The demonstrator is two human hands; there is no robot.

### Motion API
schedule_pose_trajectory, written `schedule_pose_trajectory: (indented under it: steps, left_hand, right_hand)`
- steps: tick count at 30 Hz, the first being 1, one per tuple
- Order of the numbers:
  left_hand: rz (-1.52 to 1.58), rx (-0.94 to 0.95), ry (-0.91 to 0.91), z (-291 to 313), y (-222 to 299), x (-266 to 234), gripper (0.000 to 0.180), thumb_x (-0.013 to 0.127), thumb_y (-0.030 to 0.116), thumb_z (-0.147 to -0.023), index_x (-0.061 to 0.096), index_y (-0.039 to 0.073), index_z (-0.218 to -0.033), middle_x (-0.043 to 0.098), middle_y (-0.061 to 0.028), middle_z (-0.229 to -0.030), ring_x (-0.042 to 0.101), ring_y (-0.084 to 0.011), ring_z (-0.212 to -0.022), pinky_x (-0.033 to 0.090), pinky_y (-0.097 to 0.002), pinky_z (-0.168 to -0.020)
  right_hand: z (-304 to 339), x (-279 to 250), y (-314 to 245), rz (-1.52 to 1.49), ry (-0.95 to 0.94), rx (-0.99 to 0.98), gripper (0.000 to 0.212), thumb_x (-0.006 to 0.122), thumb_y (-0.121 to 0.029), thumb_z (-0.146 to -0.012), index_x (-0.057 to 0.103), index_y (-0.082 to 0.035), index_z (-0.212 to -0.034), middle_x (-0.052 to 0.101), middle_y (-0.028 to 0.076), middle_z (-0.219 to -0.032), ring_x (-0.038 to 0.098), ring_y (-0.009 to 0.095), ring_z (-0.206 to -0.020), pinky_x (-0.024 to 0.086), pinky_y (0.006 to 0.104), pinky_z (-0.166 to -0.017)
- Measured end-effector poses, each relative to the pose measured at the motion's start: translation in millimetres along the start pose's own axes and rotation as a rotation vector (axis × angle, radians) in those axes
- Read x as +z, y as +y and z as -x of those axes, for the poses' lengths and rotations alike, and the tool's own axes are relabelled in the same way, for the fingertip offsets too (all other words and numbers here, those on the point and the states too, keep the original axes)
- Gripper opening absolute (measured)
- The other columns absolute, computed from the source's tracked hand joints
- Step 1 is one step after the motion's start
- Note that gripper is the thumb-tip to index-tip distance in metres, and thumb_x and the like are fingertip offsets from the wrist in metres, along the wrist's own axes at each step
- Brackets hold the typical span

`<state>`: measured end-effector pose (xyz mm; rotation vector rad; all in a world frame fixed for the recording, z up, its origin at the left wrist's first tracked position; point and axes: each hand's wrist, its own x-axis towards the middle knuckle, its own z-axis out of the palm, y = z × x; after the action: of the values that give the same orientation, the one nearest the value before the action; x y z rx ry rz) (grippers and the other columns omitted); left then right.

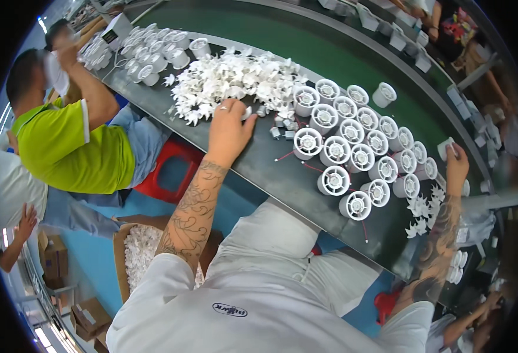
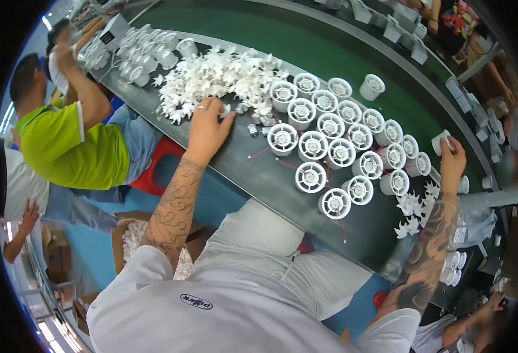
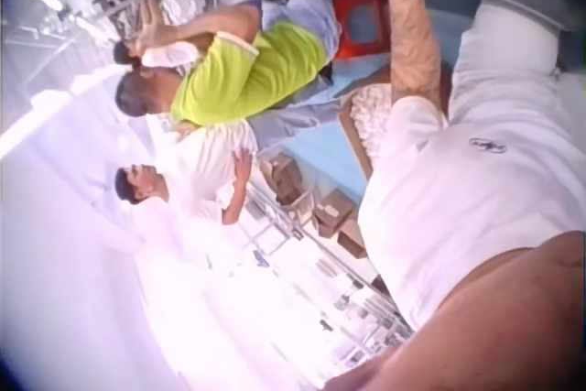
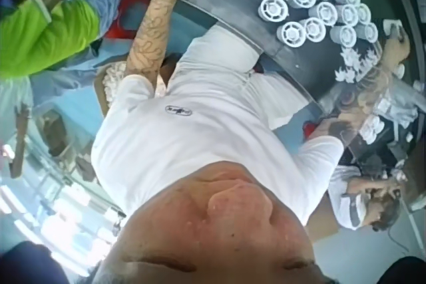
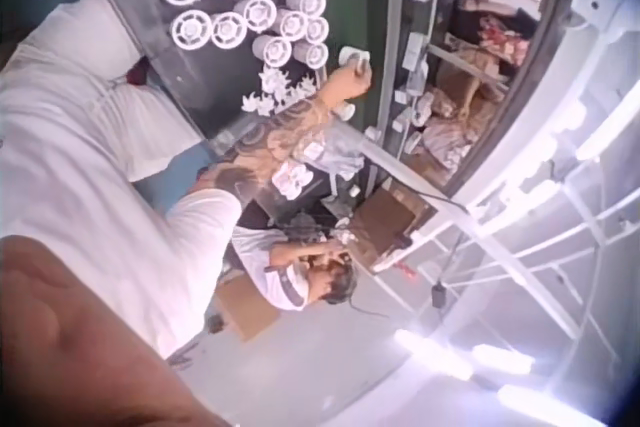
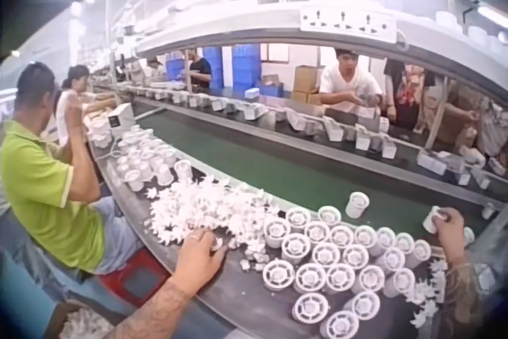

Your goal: Assembling white plastic circular components by inserting internal parts into housings at a production line station.

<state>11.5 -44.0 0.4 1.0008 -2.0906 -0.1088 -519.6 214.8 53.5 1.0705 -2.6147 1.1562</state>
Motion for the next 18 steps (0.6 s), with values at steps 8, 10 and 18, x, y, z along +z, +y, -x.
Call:
schedule_pose_trajectory:
  steps: [8,10,18]
  left_hand:
    - [0.105,-0.280,-0.027,6,-2,-3,0.026,0.073,0.025,-0.086,0.065,0.002,-0.093,0.064,-0.0087,-0.070,0.059,-0.0140,-0.061,0.046,-0.0292,-0.058]
    - [0.148,-0.393,-0.009,-2,12,-8,0.020,0.065,0.022,-0.092,0.070,0.004,-0.100,0.064,-0.0059,-0.072,0.054,-0.0082,-0.063,0.045,-0.0252,-0.059]
    - [0.622,-0.560,0.024,0,-37,-6,0.027,0.065,0.012,-0.091,0.064,-0.006,-0.110,0.061,-0.0021,-0.076,0.056,-0.0086,-0.068,0.047,-0.0218,-0.065]
  right_hand:
    - [249,-56,-89,-0.043,0.245,0.178,0.041,0.069,-0.008,-0.087,0.057,0.000,-0.125,0.066,0.008,-0.104,0.061,0.011,-0.086,0.050,0.0254,-0.075]
    - [288,-44,-78,-0.002,0.159,0.036,0.047,0.071,-0.002,-0.083,0.056,-0.001,-0.127,0.067,0.011,-0.103,0.063,0.014,-0.089,0.052,0.0277,-0.076]
    - [300,-17,-97,0.145,0.116,-0.231,0.032,0.076,0.000,-0.073,0.064,-0.002,-0.103,0.065,0.013,-0.093,0.061,0.035,-0.094,0.049,0.0423,-0.084]
